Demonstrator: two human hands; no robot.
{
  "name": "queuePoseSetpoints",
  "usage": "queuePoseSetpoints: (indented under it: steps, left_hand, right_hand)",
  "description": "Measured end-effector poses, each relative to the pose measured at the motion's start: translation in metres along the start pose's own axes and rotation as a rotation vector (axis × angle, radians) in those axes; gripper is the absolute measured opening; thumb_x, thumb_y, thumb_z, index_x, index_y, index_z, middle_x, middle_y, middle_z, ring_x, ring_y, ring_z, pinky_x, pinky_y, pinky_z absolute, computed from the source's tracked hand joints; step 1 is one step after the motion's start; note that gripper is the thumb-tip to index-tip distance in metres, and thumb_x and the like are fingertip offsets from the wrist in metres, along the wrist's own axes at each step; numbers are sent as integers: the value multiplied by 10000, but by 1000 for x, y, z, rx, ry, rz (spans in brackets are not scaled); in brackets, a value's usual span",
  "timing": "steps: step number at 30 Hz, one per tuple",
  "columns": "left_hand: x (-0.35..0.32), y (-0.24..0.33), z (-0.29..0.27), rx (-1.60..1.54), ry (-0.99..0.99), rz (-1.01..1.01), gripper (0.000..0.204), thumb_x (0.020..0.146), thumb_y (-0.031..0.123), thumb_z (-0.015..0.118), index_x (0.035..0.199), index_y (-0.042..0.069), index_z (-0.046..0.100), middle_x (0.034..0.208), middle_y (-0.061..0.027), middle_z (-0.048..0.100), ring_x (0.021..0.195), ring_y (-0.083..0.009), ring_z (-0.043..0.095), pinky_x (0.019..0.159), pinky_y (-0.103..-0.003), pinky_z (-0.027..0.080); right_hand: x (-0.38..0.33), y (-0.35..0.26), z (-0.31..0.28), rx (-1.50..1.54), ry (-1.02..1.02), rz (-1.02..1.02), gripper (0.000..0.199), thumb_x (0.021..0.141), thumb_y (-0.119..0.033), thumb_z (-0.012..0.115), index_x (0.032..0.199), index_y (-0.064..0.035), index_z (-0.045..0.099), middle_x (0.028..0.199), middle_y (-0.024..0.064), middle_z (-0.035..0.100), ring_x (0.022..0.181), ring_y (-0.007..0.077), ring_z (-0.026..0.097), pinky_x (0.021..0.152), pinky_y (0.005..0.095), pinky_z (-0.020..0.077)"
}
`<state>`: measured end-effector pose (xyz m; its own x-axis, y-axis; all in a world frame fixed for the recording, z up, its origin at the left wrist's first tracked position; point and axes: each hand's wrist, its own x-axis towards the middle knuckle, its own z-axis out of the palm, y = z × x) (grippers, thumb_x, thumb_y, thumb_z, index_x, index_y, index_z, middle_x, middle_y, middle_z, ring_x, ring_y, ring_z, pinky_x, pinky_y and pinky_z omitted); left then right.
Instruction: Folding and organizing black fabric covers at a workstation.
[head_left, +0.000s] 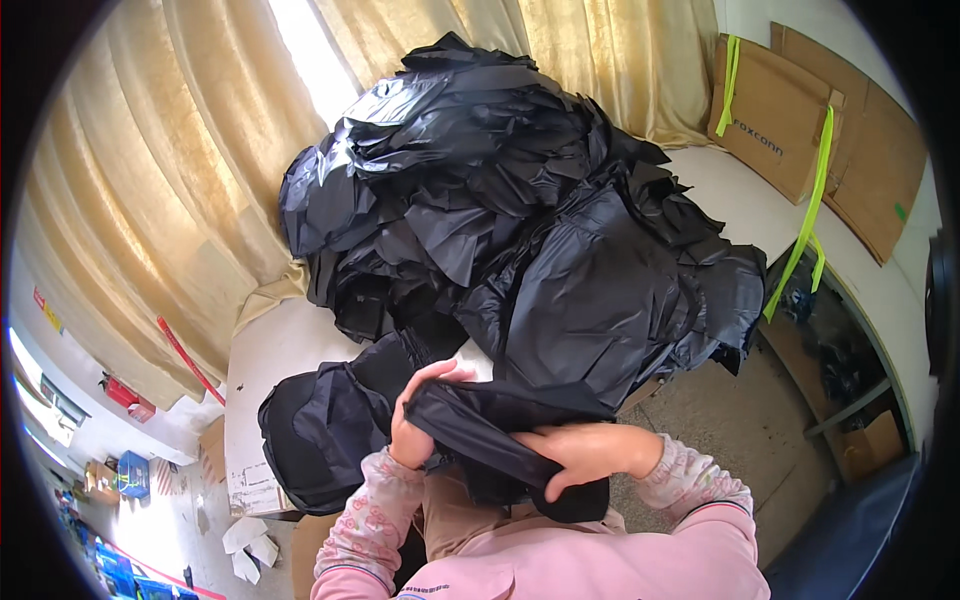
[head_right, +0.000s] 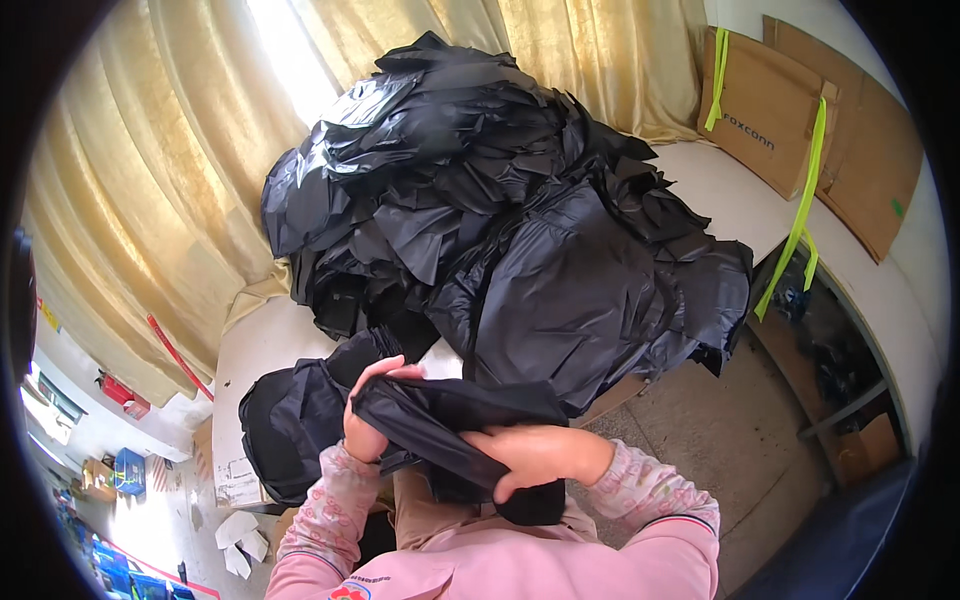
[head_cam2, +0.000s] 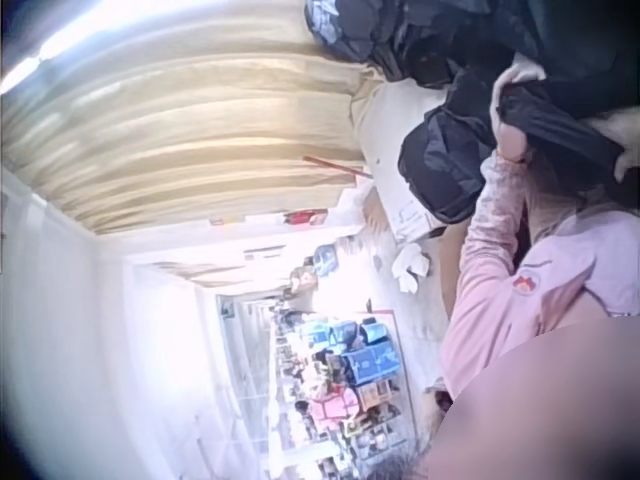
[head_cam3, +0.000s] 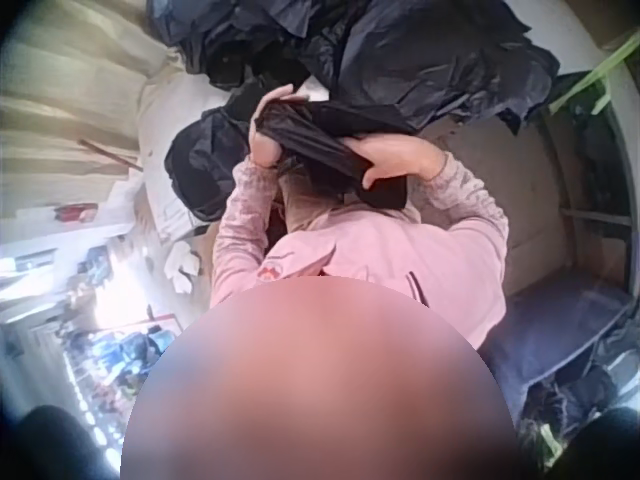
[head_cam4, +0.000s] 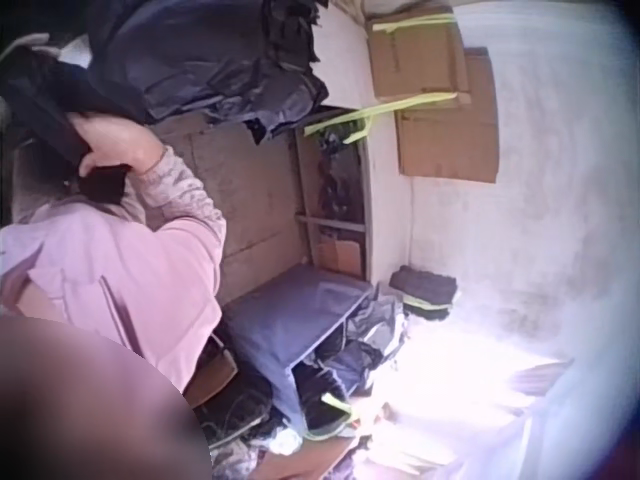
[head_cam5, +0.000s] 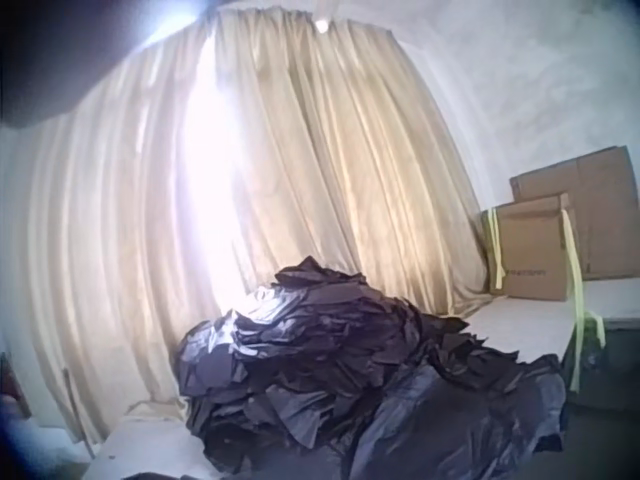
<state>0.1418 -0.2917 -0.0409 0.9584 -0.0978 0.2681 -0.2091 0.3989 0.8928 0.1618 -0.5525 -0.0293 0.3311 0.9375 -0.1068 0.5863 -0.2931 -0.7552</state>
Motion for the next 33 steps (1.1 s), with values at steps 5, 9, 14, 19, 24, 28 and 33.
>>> queuePoseSetpoints:
  steps: [5,9,14,19,24,28,33]
  left_hand:
    - [3,2,-15,330,-99,-339,344,952,94,387,1179,-36,612,871,-54,644,871,-130,612,855,-293,494]
    - [-20,-40,-39,527,-362,-761,561,965,386,599,1325,-31,493,1179,-71,624,1086,-151,564,962,-297,447]
    - [-21,-3,-5,9,-623,-422,528,805,121,799,1263,-23,581,1195,-65,649,1105,-190,588,990,-323,449]
    - [-9,25,-13,-2,-147,-235,385,860,117,710,1197,-43,614,1149,-102,673,1037,-185,634,928,-322,495]
    - [-3,20,4,37,-73,-213,353,886,148,688,1186,-24,619,1141,-83,666,1021,-169,624,905,-319,500]
    - [9,21,6,-96,254,-129,247,958,207,630,1126,34,576,1031,-48,659,900,-139,645,808,-293,537]
    - [-12,48,-39,-205,69,15,211,936,105,621,1130,24,593,1028,-102,674,916,-173,656,830,-309,539]
  right_hand:
    - [-43,-26,-54,-13,508,-104,444,764,16,706,1190,-14,583,1060,147,648,1006,275,644,856,330,508]
    - [-15,4,-62,-31,1249,-214,182,802,37,686,971,-23,657,893,98,692,817,238,689,738,294,531]
    - [35,101,-20,-346,370,-2,154,838,-115,646,985,-78,678,894,106,691,802,265,684,708,369,533]
    - [13,60,-51,-113,965,43,191,831,-61,642,1019,-32,656,945,137,669,847,288,662,766,357,522]
    - [47,-52,-24,-387,899,-364,389,741,-75,759,1100,-54,610,939,126,625,949,311,611,846,407,499]
    - [53,-24,-21,-380,1027,-281,354,737,-74,756,1062,-62,617,890,122,612,860,322,621,744,412,511]
    - [34,-18,-40,-303,889,-233,226,770,-83,738,974,-69,643,805,100,596,685,301,622,573,374,486]
